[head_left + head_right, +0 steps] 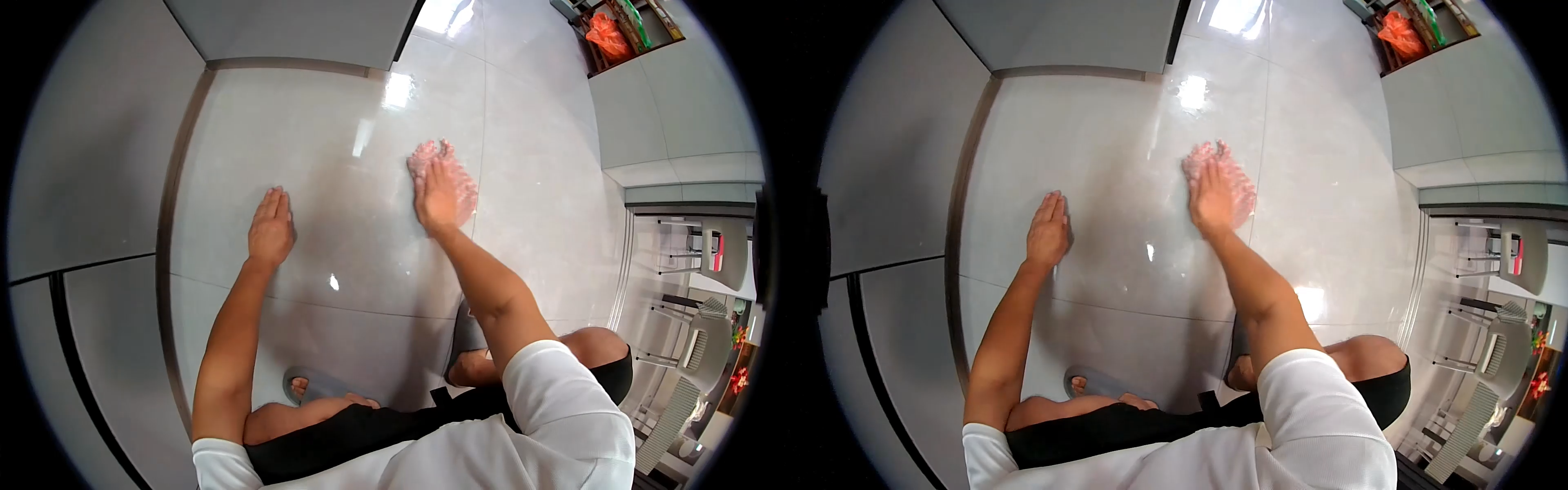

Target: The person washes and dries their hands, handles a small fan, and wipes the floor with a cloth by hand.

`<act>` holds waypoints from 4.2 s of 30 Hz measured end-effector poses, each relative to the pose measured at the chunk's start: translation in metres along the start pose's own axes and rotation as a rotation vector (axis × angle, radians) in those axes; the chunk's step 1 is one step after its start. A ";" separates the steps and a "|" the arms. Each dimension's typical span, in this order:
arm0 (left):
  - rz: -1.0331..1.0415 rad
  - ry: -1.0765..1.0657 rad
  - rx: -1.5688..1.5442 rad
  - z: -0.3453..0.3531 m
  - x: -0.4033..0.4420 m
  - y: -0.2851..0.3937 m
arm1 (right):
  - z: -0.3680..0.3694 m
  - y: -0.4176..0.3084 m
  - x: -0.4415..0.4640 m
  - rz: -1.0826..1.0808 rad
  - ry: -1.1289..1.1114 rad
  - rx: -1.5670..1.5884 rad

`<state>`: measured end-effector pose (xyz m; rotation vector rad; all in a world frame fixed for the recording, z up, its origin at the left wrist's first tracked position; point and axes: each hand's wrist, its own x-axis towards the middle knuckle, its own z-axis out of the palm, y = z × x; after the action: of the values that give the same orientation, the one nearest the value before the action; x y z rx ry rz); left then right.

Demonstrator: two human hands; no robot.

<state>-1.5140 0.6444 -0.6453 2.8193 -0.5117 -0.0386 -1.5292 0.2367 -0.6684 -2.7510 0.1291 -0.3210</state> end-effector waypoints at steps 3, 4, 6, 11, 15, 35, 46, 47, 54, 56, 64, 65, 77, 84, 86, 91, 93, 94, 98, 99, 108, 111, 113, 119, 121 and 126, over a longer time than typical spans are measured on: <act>0.019 -0.037 -0.021 0.001 -0.001 0.007 | 0.027 -0.075 -0.009 -0.062 -0.111 0.171; 0.018 -0.045 -0.006 0.001 -0.002 0.008 | -0.003 -0.125 -0.002 -0.028 -0.276 0.280; -0.015 -0.046 -0.002 0.002 -0.001 0.007 | 0.059 -0.154 -0.024 -0.397 -0.040 0.221; -0.072 -0.035 0.064 0.006 -0.010 -0.005 | 0.072 -0.164 0.039 -0.524 -0.073 0.066; -0.088 -0.025 0.076 0.018 -0.006 -0.011 | 0.037 -0.068 0.088 0.162 -0.170 1.074; -0.170 -0.226 0.123 0.021 0.130 0.066 | 0.073 -0.060 0.205 -0.281 -0.146 0.026; -0.166 -0.402 0.095 0.016 0.142 0.055 | 0.030 0.071 0.168 0.110 0.005 -0.160; -0.176 -0.406 0.092 0.017 0.138 0.051 | 0.040 0.062 0.157 0.041 -0.002 -0.141; -0.192 -0.060 -0.101 0.045 0.107 0.041 | 0.073 -0.097 0.118 -0.335 -0.016 0.100; -0.218 0.014 -0.103 0.047 0.094 0.044 | 0.066 -0.093 0.123 -0.251 -0.078 0.096; -0.238 -0.099 -0.097 0.031 0.098 0.037 | 0.009 0.102 0.124 0.173 0.069 -0.166; -0.265 -0.135 -0.118 0.026 0.096 0.037 | 0.005 0.115 0.123 0.166 0.082 -0.221; -0.414 -0.218 -0.028 -0.016 0.010 0.008 | 0.044 -0.101 0.124 -0.321 -0.271 -0.046; -0.421 -0.504 0.086 -0.079 -0.091 0.031 | 0.056 -0.104 0.147 -0.789 -0.389 -0.151; -0.449 -0.537 0.090 -0.090 -0.117 0.044 | 0.059 -0.111 0.145 -0.733 -0.401 -0.198; -0.822 -0.542 0.028 -0.081 -0.173 0.103 | 0.075 -0.091 0.146 -0.834 -0.383 -0.151; -0.951 -0.473 -0.040 -0.066 -0.192 0.131 | 0.079 -0.087 0.146 -0.824 -0.370 -0.237; -1.038 -0.411 -0.089 -0.056 -0.202 0.146 | 0.078 -0.088 0.146 -0.871 -0.376 -0.232; -1.164 -0.334 -0.153 -0.039 -0.227 0.192 | 0.066 -0.101 0.146 -0.819 -0.448 -0.306; -1.198 -0.296 -0.181 -0.035 -0.234 0.200 | 0.064 -0.104 0.144 -0.810 -0.424 -0.299; -1.397 -0.081 -0.212 0.027 -0.296 0.230 | 0.094 -0.179 0.002 -1.033 -0.464 -0.167; -1.457 0.120 -0.206 0.054 -0.330 0.246 | 0.064 -0.217 -0.117 -1.167 -0.565 -0.069; -1.487 0.230 -0.180 0.073 -0.352 0.262 | 0.050 -0.200 -0.196 -1.334 -0.596 -0.074; -1.575 0.265 0.008 0.094 -0.431 0.303 | -0.014 -0.162 -0.227 -1.594 -0.999 0.002; -1.598 0.291 -0.011 0.099 -0.446 0.320 | 0.013 -0.185 -0.185 -1.583 -0.860 -0.039; -1.636 0.361 -0.091 0.103 -0.468 0.356 | 0.102 -0.272 -0.163 -1.516 -0.487 -0.002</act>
<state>-2.0813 0.4603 -0.6577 2.2298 1.7557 0.1152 -1.6496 0.5462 -0.6943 -2.2350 -2.0327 0.0266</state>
